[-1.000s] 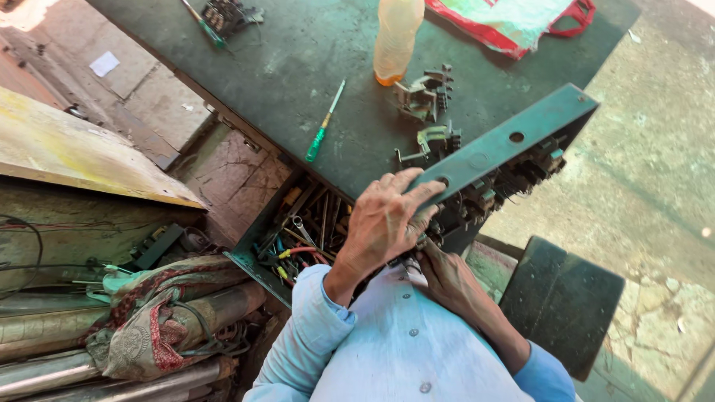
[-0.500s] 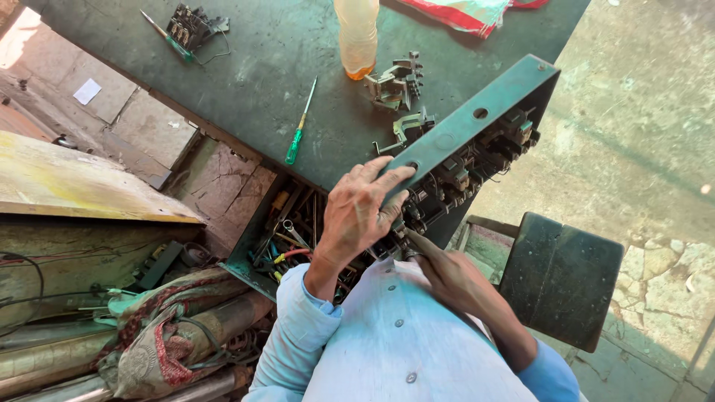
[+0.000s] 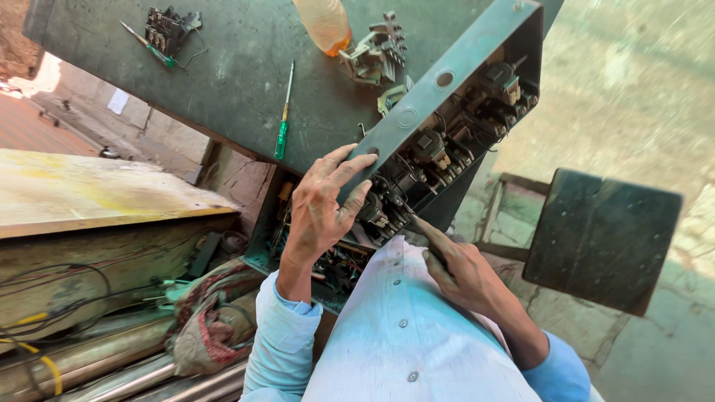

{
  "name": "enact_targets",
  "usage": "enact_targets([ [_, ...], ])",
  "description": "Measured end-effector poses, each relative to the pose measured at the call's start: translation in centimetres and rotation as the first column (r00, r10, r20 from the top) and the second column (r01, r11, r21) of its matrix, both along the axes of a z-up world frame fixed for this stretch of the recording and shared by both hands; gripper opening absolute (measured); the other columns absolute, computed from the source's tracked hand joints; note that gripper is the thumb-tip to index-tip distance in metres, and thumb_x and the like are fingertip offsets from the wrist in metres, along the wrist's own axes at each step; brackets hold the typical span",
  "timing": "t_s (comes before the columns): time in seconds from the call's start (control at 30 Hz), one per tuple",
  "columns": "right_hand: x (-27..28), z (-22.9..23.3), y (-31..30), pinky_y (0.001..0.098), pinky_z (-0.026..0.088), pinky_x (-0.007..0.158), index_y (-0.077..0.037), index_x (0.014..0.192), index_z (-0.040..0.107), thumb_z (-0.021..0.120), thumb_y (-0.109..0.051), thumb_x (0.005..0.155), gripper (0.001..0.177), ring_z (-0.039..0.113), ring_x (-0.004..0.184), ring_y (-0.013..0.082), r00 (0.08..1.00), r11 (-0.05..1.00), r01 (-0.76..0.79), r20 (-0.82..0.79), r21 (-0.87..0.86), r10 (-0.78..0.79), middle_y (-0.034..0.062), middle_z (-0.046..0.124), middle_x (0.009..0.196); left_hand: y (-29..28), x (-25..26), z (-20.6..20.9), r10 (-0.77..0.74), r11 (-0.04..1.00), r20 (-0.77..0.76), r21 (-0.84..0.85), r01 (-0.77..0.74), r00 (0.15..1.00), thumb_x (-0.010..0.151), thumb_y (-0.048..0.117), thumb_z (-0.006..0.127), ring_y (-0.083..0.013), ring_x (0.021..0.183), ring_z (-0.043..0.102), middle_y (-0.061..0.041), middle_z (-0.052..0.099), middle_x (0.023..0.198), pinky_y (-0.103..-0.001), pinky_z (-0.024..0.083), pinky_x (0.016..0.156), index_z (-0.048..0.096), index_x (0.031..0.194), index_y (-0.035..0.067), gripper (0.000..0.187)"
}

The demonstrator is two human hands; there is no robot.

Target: The person uses a screwdriver to adjust internal components of a disassembled electrical device held in both hands. The person repeatedly tightens or loosens screws within the device's housing while seated at a workbench.

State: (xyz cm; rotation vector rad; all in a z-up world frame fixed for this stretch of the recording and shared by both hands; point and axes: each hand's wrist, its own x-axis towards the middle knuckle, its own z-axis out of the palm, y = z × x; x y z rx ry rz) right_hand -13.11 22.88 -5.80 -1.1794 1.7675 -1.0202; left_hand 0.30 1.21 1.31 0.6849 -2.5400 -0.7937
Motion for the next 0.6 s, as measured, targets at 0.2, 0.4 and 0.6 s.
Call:
enact_targets([
  [0.2, 0.4, -1.2, -2.1, 0.0484, 0.051, 0.064, -0.002, 0.148, 0.044, 0.059, -0.013, 0.089, 0.062, 0.069, 0.059, 0.0362, 0.971, 0.98, -0.2, -0.126, 0.024, 0.201, 0.02, 0.069, 0.067, 0.2, -0.2, 0.4, -0.006, 1.0, 0.027, 0.004, 0.005, 1.0, 0.099, 0.025, 0.07, -0.0371, 0.126, 0.064, -0.016, 0.065, 0.139, -0.045, 0.052, 0.105, 0.069, 0.132, 0.015, 0.034],
  [0.4, 1.3, -2.6, -4.8, 0.0536, 0.051, 0.059, 0.007, 0.132, 0.052, 0.057, -0.012, 0.095, 0.042, 0.067, 0.066, 0.0445, 0.975, 0.981, -0.172, -0.156, -0.086, 0.157, 0.025, 0.068, 0.072, 1.0, -0.2, 0.4, -0.004, 0.999, 0.023, -0.046, 0.006, 1.0, 0.1, 0.024, 0.069, -0.0373, 0.124, 0.064, -0.017, 0.065, 0.138, -0.045, 0.052, 0.105, 0.068, 0.132, 0.015, 0.034],
  [0.6, 0.9, -1.4, -5.0, 0.0561, 0.05, 0.054, 0.006, 0.125, 0.052, 0.057, -0.013, 0.094, 0.037, 0.066, 0.06, 0.046, 0.962, 0.976, -0.194, -0.174, 0.097, 0.209, 0.0245, 0.065, 0.063, 1.7, -0.3, 0.6, -0.01, 0.998, 0.006, -0.059, 0.011, 1.0, 0.098, 0.023, 0.07, -0.0374, 0.121, 0.064, -0.017, 0.064, 0.138, -0.046, 0.051, 0.104, 0.068, 0.132, 0.015, 0.035],
])
